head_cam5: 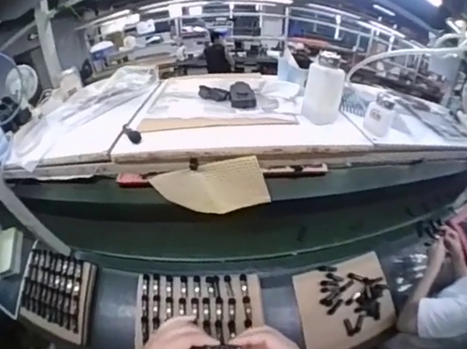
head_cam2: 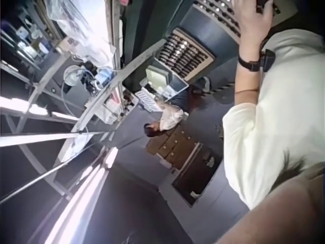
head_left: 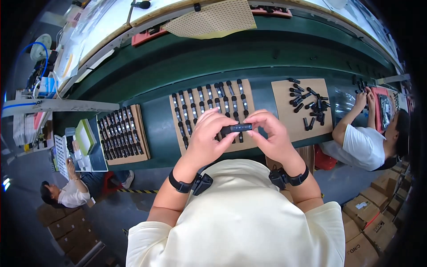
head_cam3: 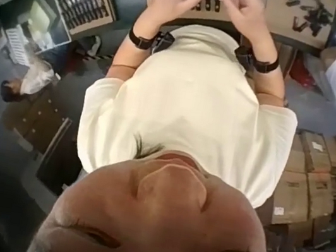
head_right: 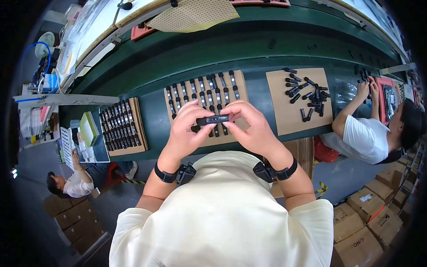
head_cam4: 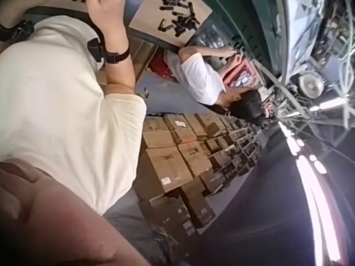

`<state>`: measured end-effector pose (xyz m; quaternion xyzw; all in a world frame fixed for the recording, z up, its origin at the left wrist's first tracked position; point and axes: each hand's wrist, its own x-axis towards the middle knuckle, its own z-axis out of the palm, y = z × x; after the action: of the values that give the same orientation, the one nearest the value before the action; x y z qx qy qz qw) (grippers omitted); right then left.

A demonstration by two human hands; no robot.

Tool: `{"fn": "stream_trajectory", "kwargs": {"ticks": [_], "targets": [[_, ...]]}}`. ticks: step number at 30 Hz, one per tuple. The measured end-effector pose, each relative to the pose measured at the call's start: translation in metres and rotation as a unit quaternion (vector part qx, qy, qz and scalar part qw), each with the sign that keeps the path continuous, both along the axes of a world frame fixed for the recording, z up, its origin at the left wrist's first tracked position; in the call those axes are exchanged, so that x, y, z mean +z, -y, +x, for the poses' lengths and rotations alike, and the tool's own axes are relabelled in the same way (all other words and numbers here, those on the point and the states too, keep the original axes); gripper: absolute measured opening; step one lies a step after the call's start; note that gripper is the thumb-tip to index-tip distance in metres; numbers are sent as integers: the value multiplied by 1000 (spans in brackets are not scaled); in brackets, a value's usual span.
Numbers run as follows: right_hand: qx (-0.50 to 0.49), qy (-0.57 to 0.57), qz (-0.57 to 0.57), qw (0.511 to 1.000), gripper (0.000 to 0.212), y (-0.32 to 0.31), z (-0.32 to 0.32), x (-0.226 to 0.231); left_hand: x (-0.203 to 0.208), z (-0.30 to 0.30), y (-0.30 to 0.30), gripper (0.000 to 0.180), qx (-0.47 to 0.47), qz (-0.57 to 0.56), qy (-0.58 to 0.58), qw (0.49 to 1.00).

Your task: The person picks up a microphone and a receiver from a cardboard sheet, aligns them to check the fit, and places them back. This process is repeated for multiple pairs of microphones and receivers on the tray.

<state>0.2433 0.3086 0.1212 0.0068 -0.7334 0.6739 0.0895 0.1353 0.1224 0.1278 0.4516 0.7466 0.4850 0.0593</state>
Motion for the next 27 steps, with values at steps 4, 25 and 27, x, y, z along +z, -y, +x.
{"fn": "stream_trajectory", "kwargs": {"ticks": [4, 25, 27], "targets": [[8, 18, -26, 999, 26, 10, -2, 4, 6, 5, 8, 30, 13, 23, -35, 999], [-112, 83, 259, 956, 17, -13, 42, -133, -146, 23, -1, 29, -72, -167, -73, 981], [-108, 59, 269, 955, 18, -12, 47, -151, -164, 26, -6, 30, -131, -168, -125, 969]]}}
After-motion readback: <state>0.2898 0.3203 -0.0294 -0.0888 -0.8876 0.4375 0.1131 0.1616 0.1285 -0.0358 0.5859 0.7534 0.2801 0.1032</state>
